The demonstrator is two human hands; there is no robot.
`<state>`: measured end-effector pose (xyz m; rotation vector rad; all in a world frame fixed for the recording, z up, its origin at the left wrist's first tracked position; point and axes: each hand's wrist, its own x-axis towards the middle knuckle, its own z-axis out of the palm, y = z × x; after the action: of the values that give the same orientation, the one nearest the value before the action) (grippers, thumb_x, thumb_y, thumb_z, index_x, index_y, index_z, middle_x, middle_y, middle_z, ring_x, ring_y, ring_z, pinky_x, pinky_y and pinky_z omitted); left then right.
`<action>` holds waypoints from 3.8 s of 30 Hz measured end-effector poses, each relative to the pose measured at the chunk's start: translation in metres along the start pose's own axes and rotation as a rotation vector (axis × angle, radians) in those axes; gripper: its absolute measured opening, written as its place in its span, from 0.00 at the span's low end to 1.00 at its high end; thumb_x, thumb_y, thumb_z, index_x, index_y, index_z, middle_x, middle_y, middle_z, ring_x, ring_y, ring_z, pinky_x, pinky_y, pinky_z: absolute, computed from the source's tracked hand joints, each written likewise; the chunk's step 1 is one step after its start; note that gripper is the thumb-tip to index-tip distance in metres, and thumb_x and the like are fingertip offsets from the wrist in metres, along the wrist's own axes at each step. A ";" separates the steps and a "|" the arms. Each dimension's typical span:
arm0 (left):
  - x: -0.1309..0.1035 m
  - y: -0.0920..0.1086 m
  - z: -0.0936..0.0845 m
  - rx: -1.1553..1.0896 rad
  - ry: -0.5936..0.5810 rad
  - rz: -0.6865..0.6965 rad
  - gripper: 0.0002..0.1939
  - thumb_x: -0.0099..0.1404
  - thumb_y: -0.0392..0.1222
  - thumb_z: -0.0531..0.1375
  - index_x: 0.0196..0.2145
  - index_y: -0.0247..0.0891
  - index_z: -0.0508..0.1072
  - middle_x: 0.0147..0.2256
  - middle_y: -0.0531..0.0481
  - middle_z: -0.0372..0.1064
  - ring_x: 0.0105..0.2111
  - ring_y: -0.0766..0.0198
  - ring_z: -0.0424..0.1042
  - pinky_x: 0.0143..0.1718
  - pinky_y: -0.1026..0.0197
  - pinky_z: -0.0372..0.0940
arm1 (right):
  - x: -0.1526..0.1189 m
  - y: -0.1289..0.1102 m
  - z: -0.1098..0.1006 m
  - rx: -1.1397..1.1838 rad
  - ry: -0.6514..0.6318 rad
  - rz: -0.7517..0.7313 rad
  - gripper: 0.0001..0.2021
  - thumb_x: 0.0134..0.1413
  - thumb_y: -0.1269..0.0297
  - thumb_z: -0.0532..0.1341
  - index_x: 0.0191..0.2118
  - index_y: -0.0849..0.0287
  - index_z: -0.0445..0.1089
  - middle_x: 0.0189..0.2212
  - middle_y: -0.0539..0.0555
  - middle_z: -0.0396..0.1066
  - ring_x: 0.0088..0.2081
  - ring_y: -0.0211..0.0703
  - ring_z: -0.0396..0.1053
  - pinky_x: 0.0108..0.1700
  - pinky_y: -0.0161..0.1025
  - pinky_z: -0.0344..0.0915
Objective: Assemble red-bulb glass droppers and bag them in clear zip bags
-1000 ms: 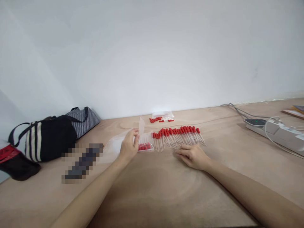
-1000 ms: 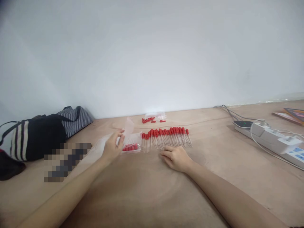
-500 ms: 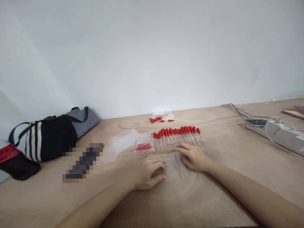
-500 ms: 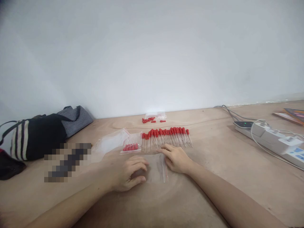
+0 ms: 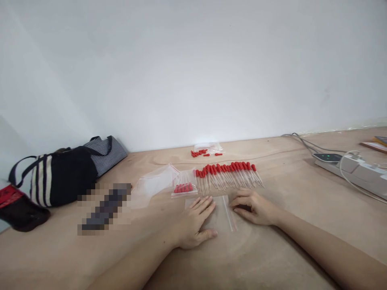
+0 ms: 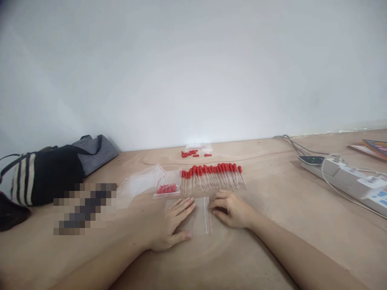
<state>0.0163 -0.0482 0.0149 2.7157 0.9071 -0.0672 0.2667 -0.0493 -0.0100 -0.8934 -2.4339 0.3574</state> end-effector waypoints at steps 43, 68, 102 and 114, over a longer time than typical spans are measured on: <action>-0.001 -0.004 0.005 -0.095 0.133 0.025 0.29 0.60 0.55 0.50 0.57 0.47 0.50 0.60 0.46 0.41 0.58 0.51 0.42 0.55 0.44 0.43 | 0.005 -0.018 0.001 0.087 -0.191 -0.151 0.27 0.47 0.53 0.57 0.51 0.62 0.60 0.48 0.62 0.62 0.49 0.48 0.59 0.50 0.47 0.54; 0.016 -0.002 0.014 -0.213 0.261 -0.058 0.36 0.56 0.50 0.55 0.58 0.38 0.44 0.57 0.40 0.48 0.56 0.51 0.48 0.54 0.45 0.47 | 0.031 0.035 -0.007 -0.138 0.373 0.390 0.09 0.49 0.62 0.55 0.31 0.60 0.70 0.30 0.55 0.68 0.34 0.42 0.65 0.39 0.42 0.60; 0.016 0.002 0.008 -0.226 0.223 -0.092 0.36 0.56 0.47 0.56 0.58 0.35 0.45 0.56 0.40 0.49 0.56 0.52 0.48 0.54 0.47 0.47 | 0.032 0.060 -0.031 0.574 0.887 0.667 0.22 0.43 0.46 0.55 0.34 0.62 0.69 0.19 0.48 0.61 0.21 0.33 0.56 0.24 0.31 0.55; 0.016 0.003 0.009 -0.260 0.273 -0.079 0.37 0.55 0.45 0.57 0.57 0.38 0.44 0.56 0.41 0.49 0.55 0.53 0.50 0.53 0.48 0.49 | 0.023 0.004 0.022 0.834 0.867 0.784 0.20 0.38 0.46 0.59 0.29 0.61 0.68 0.18 0.47 0.61 0.22 0.33 0.57 0.27 0.33 0.56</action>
<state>0.0315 -0.0431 0.0050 2.4827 1.0172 0.3878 0.2414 -0.0326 -0.0207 -1.2005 -0.9271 0.9263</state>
